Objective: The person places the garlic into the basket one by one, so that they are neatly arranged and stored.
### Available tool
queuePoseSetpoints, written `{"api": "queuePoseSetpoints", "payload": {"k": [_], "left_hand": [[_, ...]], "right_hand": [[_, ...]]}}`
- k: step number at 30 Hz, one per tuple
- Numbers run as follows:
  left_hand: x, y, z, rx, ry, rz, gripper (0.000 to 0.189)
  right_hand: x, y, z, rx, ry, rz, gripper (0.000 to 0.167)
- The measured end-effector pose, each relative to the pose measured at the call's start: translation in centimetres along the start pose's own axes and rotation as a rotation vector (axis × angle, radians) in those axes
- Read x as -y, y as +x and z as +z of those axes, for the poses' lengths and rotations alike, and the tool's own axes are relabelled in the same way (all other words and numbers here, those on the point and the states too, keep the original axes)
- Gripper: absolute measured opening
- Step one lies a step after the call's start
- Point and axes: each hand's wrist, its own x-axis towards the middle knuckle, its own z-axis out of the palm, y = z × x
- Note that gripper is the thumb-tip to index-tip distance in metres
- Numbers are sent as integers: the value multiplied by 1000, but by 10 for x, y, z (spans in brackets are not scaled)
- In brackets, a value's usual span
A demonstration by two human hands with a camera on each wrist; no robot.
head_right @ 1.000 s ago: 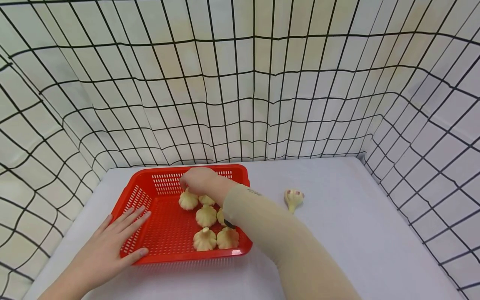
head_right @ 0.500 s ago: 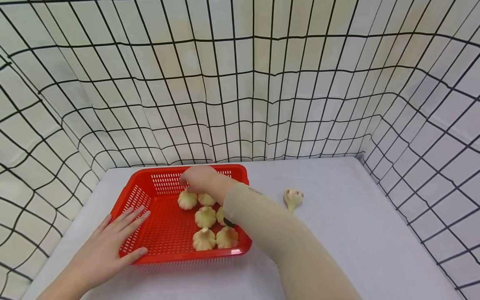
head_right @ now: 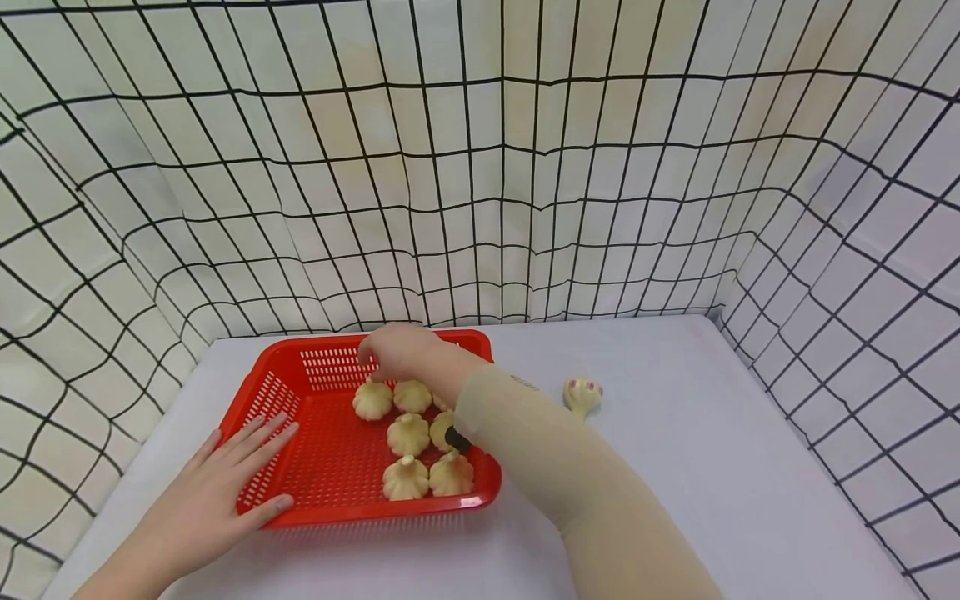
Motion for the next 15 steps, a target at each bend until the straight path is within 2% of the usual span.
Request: {"api": "queuePoseSetpoints", "payload": {"k": [5, 15], "left_hand": [[1, 0, 0, 1, 5, 2, 87], [1, 0, 0, -3, 8, 4, 87]], "right_hand": [[-1, -8, -9, -32, 89, 14, 33], [-15, -31, -29, -124, 156, 13, 29]]}}
